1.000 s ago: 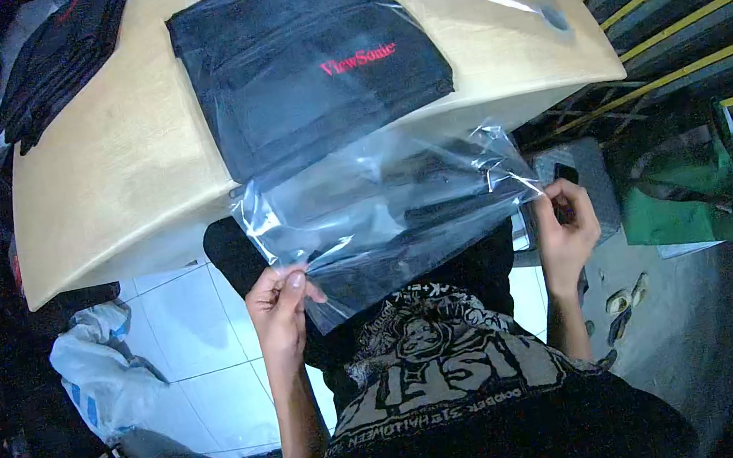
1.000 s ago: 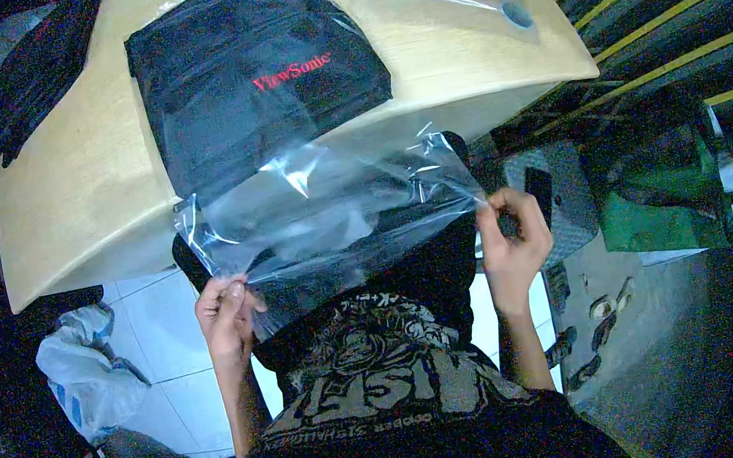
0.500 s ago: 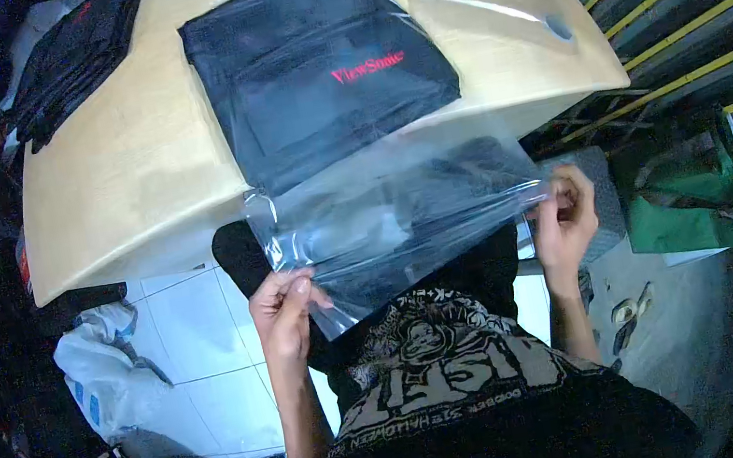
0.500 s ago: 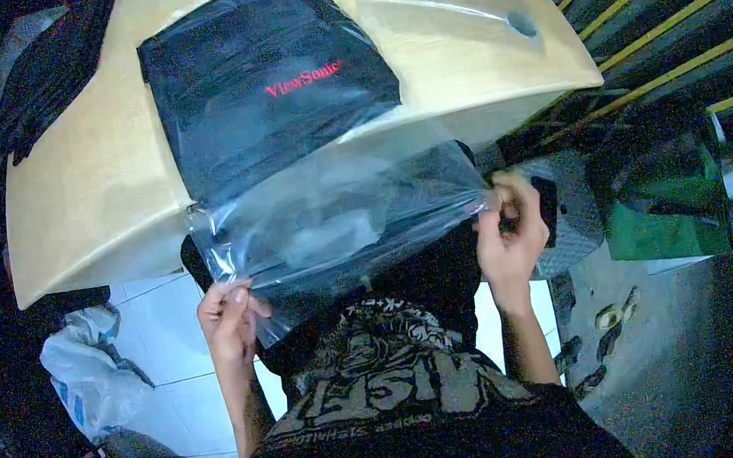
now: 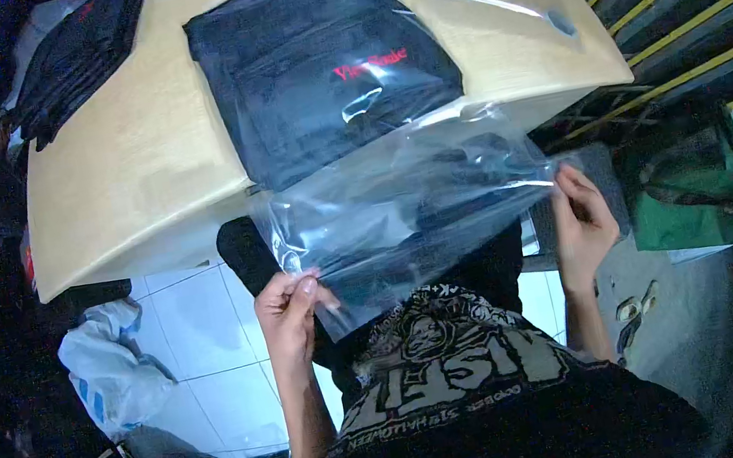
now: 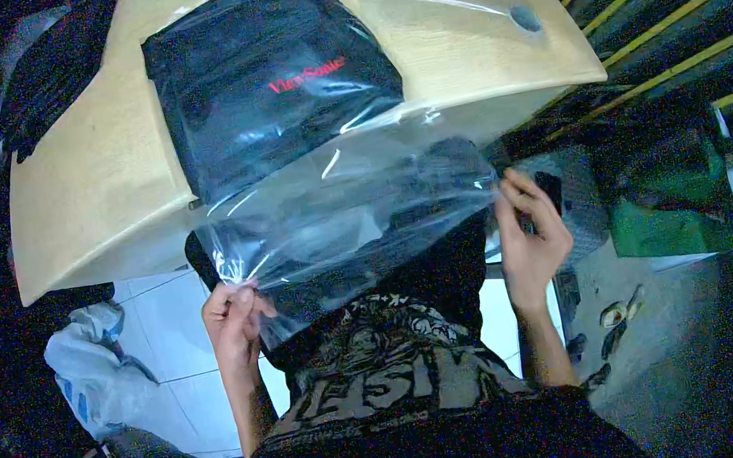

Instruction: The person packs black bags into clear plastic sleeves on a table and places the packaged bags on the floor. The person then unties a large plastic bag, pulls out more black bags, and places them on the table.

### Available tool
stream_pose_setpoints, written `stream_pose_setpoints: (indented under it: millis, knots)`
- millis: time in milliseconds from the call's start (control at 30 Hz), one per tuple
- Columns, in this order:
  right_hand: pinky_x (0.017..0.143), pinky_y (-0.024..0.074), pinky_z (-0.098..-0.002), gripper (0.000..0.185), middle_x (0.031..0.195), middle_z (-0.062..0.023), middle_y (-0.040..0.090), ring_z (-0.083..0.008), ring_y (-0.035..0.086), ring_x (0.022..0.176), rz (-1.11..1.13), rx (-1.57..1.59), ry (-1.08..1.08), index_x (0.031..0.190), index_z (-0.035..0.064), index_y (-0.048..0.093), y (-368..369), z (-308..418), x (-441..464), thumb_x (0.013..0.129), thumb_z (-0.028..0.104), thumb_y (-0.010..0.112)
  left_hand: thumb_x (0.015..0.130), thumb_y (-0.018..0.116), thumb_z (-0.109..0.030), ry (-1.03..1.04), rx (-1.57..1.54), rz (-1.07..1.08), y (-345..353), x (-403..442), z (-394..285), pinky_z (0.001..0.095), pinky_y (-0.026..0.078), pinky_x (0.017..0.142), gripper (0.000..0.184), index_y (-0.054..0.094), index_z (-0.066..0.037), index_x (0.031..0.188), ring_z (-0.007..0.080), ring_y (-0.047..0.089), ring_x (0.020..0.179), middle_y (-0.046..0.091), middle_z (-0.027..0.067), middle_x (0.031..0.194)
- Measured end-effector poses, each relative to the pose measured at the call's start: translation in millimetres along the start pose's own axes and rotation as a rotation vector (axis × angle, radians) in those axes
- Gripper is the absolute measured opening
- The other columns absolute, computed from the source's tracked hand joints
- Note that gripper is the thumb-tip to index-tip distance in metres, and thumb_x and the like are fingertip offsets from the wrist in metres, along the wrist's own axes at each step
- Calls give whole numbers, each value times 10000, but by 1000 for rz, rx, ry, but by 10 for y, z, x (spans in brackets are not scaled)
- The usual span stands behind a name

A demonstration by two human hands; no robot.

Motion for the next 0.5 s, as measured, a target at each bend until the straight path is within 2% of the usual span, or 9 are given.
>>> stream_pose_setpoints:
  millis: [33,67,167,200,300,333,433,500]
  knots:
    - [814,474,-284,64,926,-123,678,-181,636,852,-64,-35,-27,846,-34,672,6,16,28,784,-27,658,858,611,-85,-13,5,16,49,-12,0,305,497,573,145,618,52,904,179,601,564,621,104,682]
    - [798,468,-262,33,931,-117,678,-147,623,838,-91,45,-12,802,-34,657,19,-93,32,775,-19,669,862,609,-90,-18,22,5,72,-25,7,306,499,587,151,613,54,907,174,592,559,621,107,686]
    - [753,467,-241,81,895,-99,684,-101,601,794,-123,116,192,847,-30,676,70,-71,87,771,-2,678,863,610,-102,-2,-21,31,111,-23,27,298,492,588,164,609,56,906,170,583,554,622,109,681]
    - [702,460,-221,139,841,-80,691,-65,577,735,-50,41,241,902,-22,690,51,-115,90,773,27,695,864,611,-117,-56,12,13,98,-22,8,286,479,576,171,610,49,905,166,581,555,622,113,677]
    - [668,467,-219,177,802,-71,697,-69,590,689,173,-32,235,943,-13,694,14,-158,71,779,53,703,859,612,-113,-45,52,-33,-105,22,34,287,478,568,164,613,42,912,169,583,556,621,116,674]
    - [649,474,-222,164,810,-86,702,-80,608,672,254,-19,142,937,-8,696,1,-134,74,787,58,700,853,615,-103,-12,13,-34,-109,39,20,298,490,572,157,615,38,920,172,590,560,622,116,675]
    - [637,482,-224,144,821,-102,701,-97,626,669,354,-80,74,934,2,697,-68,-85,5,797,45,684,845,622,-97,39,-18,-26,-96,31,-59,306,499,574,157,617,41,920,177,597,563,622,114,668]
    - [631,492,-244,84,821,-113,699,-122,643,675,227,-95,2,838,-7,641,-125,-124,-63,790,45,687,838,621,-64,0,15,-11,-101,8,-4,307,501,575,133,616,45,914,178,601,569,623,117,679]
Point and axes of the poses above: each hand's wrist, its own x-axis towards the middle knuckle, its own y-axis out of the palm, z = x × y, the point moved 5 cm from there along x, towards the middle knuckle
